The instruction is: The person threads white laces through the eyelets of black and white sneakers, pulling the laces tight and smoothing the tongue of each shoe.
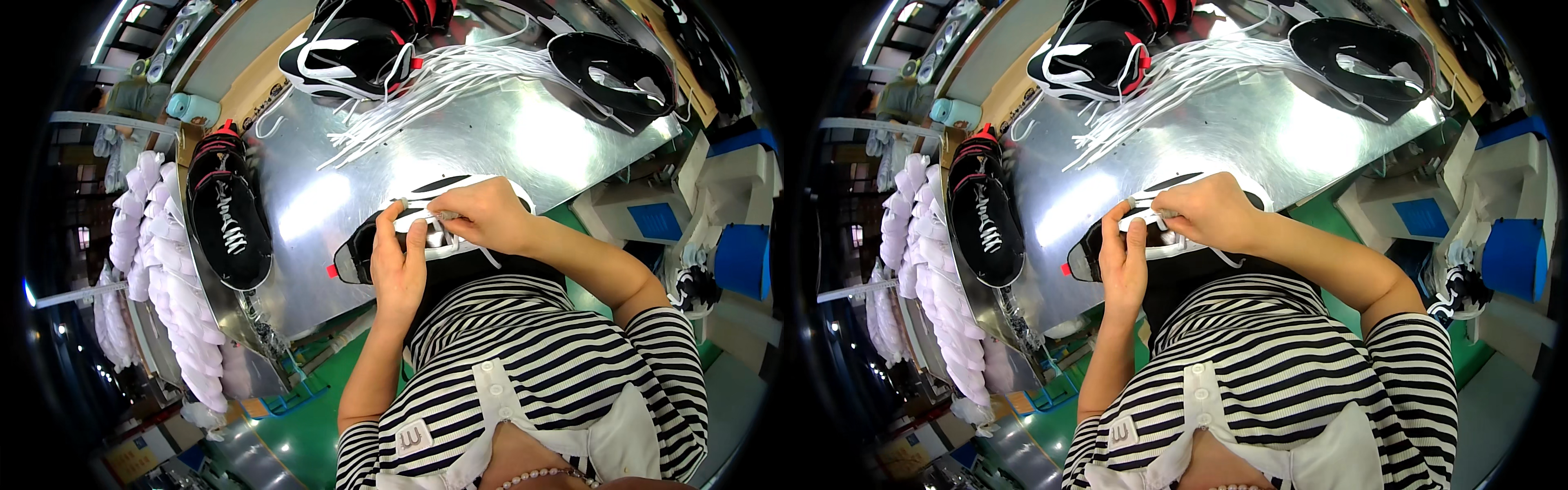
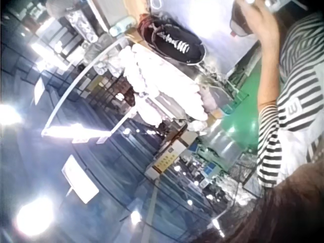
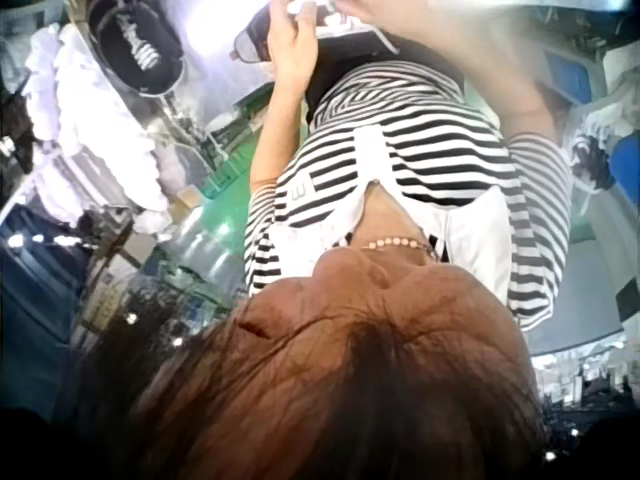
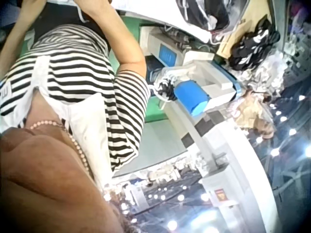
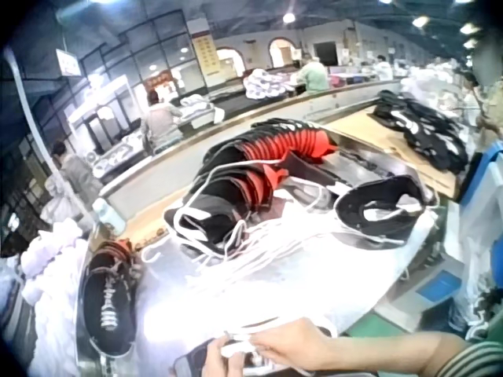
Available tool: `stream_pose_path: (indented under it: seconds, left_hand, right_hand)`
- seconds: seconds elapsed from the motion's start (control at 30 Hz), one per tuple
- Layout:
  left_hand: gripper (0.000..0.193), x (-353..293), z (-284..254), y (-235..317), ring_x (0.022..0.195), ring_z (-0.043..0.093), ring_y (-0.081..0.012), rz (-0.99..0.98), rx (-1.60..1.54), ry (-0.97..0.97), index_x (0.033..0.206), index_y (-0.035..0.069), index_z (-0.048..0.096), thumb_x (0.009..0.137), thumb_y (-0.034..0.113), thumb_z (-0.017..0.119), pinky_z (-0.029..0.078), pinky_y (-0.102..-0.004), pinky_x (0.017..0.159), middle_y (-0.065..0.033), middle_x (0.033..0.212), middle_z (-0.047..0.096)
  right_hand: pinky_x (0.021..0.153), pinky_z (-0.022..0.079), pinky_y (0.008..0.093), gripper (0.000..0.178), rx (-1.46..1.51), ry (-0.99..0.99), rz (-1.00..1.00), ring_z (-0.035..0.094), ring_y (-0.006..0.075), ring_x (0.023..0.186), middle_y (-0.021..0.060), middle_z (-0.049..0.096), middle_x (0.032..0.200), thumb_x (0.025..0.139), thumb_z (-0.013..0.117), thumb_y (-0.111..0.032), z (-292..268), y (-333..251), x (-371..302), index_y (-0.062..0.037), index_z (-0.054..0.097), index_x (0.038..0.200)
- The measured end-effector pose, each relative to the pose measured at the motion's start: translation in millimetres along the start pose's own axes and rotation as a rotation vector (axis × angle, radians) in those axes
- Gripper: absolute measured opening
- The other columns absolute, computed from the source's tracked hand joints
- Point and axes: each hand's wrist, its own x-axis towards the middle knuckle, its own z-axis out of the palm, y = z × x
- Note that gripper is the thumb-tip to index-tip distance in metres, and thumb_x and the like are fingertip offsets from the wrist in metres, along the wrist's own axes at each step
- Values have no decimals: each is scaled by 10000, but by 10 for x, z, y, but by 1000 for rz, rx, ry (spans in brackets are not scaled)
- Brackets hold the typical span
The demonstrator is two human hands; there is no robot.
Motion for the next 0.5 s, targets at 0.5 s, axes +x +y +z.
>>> stream_pose_path:
  seconds: [0.5]
  left_hand:
    - [426, 34, 161, -30, 797, 684, -163, 79, -303, 134, 1142, -21, 576, 784, 65, 788, 531, -290, 720, -132, 943, 705]
  right_hand:
    - [622, 487, 393, 202, 280, -243, 370, 664, 271, 682, 100, 681, 777, 931, 621, -209, -422, -178, 5, -56, 614, 1063]
